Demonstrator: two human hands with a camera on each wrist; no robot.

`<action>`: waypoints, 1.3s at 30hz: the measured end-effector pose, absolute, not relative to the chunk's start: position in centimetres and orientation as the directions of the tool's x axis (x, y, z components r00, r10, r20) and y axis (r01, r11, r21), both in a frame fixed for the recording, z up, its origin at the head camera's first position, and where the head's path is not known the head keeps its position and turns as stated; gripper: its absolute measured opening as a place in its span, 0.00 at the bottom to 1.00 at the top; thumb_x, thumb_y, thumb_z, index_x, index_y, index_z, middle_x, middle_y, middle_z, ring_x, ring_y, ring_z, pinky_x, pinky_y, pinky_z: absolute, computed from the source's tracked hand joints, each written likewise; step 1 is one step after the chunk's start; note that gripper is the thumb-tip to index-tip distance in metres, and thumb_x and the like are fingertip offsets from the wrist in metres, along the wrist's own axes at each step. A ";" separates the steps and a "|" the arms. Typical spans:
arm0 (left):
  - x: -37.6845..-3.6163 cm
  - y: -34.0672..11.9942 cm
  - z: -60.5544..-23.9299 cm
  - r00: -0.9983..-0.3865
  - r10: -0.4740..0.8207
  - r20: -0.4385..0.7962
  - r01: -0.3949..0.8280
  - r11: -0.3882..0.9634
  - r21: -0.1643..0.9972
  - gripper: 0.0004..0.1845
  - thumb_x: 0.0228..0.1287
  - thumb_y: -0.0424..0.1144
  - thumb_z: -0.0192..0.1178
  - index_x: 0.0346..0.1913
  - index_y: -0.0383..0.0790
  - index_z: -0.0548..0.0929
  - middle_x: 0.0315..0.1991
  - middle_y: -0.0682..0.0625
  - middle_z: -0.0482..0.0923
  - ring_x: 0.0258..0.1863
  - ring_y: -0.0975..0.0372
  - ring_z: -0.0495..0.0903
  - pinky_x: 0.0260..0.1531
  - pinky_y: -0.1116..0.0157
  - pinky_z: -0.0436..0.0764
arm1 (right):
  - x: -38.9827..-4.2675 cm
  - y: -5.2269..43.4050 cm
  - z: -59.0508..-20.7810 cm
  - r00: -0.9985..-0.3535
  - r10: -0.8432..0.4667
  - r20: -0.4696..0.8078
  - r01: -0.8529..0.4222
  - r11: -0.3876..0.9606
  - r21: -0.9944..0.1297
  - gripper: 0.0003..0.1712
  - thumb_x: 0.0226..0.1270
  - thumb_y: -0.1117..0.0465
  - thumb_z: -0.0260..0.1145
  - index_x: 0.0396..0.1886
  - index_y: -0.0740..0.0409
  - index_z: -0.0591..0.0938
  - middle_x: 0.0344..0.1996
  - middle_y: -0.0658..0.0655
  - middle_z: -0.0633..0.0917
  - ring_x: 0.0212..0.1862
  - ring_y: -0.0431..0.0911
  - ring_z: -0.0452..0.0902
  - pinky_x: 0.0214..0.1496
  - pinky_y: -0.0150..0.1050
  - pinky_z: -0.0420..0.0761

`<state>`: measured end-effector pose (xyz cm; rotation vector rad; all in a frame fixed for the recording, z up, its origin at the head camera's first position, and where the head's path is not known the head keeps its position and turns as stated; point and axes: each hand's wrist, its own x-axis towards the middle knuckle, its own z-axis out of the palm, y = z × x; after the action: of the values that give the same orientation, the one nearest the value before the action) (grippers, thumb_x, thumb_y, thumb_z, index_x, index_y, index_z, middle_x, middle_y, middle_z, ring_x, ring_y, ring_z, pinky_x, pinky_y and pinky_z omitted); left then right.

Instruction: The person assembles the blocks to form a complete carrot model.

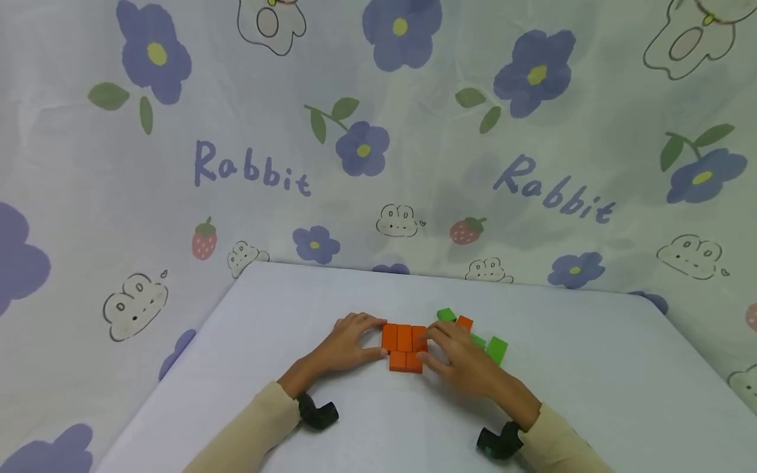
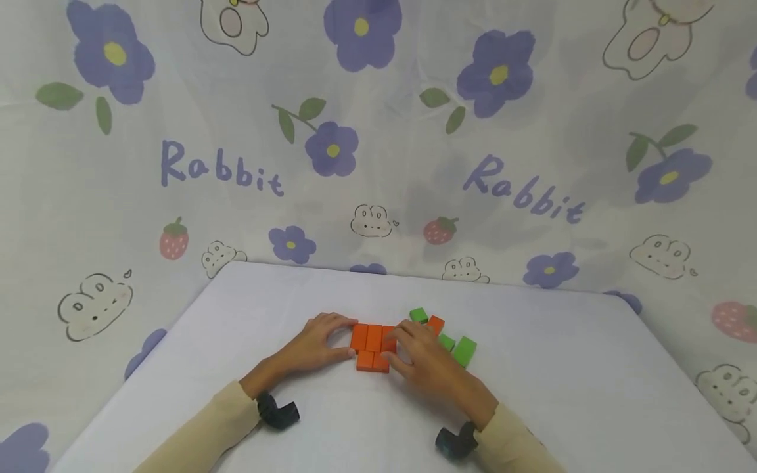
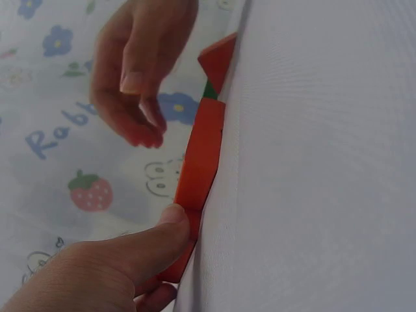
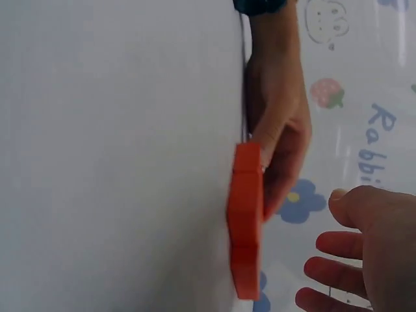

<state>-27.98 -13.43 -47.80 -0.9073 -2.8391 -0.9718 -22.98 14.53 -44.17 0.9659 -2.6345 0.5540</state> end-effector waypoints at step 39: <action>-28.0 -13.5 -48.0 -0.823 0.533 0.194 0.544 0.643 0.540 0.34 0.62 0.58 0.66 0.69 0.49 0.74 0.65 0.50 0.75 0.66 0.53 0.69 0.62 0.47 0.66 | -30.7 24.2 -42.3 -0.794 -0.606 -0.040 -0.563 0.759 -0.326 0.15 0.63 0.65 0.72 0.50 0.55 0.85 0.46 0.50 0.85 0.47 0.44 0.81 0.53 0.42 0.83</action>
<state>-28.03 -13.48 -48.04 -0.9282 -2.8316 -0.9390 -30.66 24.19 -42.28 1.0293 -3.0796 0.4953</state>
